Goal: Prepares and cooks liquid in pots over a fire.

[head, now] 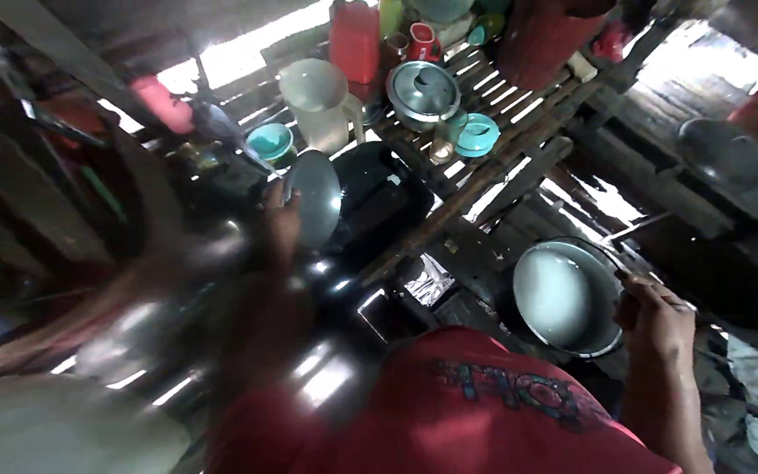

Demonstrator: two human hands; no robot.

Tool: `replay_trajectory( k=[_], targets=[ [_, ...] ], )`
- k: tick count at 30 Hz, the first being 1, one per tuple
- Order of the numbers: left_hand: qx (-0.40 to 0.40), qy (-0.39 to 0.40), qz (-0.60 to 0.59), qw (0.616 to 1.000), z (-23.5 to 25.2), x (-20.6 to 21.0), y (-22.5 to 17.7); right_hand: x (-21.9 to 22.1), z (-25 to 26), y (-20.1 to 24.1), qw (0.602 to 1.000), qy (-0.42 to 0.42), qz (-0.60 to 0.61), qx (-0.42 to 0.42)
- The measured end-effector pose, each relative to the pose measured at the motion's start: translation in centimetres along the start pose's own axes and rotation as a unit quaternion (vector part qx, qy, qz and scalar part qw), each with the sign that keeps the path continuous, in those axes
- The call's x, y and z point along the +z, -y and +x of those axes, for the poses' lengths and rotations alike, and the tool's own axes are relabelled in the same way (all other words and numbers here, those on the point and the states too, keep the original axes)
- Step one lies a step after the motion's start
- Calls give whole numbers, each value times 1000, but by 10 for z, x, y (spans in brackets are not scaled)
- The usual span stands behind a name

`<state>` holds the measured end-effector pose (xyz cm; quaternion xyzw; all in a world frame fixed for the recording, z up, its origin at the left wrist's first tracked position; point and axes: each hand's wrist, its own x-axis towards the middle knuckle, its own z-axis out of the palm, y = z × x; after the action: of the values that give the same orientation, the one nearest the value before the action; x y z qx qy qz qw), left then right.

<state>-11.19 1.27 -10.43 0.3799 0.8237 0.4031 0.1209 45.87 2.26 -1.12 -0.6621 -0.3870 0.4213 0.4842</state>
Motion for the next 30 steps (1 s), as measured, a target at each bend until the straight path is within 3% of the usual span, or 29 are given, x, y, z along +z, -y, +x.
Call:
replay_trajectory(
  k=[5,8,10,14,18,21,23,30],
  targets=[
    [106,-8,15,994,-40,-2,-37,-41,-3,-14,999,-25,20,4],
    [74,19,93,993,-96,-5,-103,-76,-7,-27,999,-26,22,-3],
    [155,54,143,976,-141,-3,-152,-98,-12,-30,999,-40,15,0],
    [489,92,40,866,-212,39,-215,-157,-23,-45,999,-38,15,-6],
    [638,157,-45,753,-274,97,-254,-218,-28,-63,996,-55,56,-40],
    [684,191,-47,703,-301,129,-270,-258,-40,-65,993,-83,68,-39],
    [691,191,-51,696,-310,149,-275,-284,-48,-68,991,-102,73,-44],
    [620,221,6,753,-309,202,-276,-355,-62,-83,981,-171,80,-33]
  ],
)
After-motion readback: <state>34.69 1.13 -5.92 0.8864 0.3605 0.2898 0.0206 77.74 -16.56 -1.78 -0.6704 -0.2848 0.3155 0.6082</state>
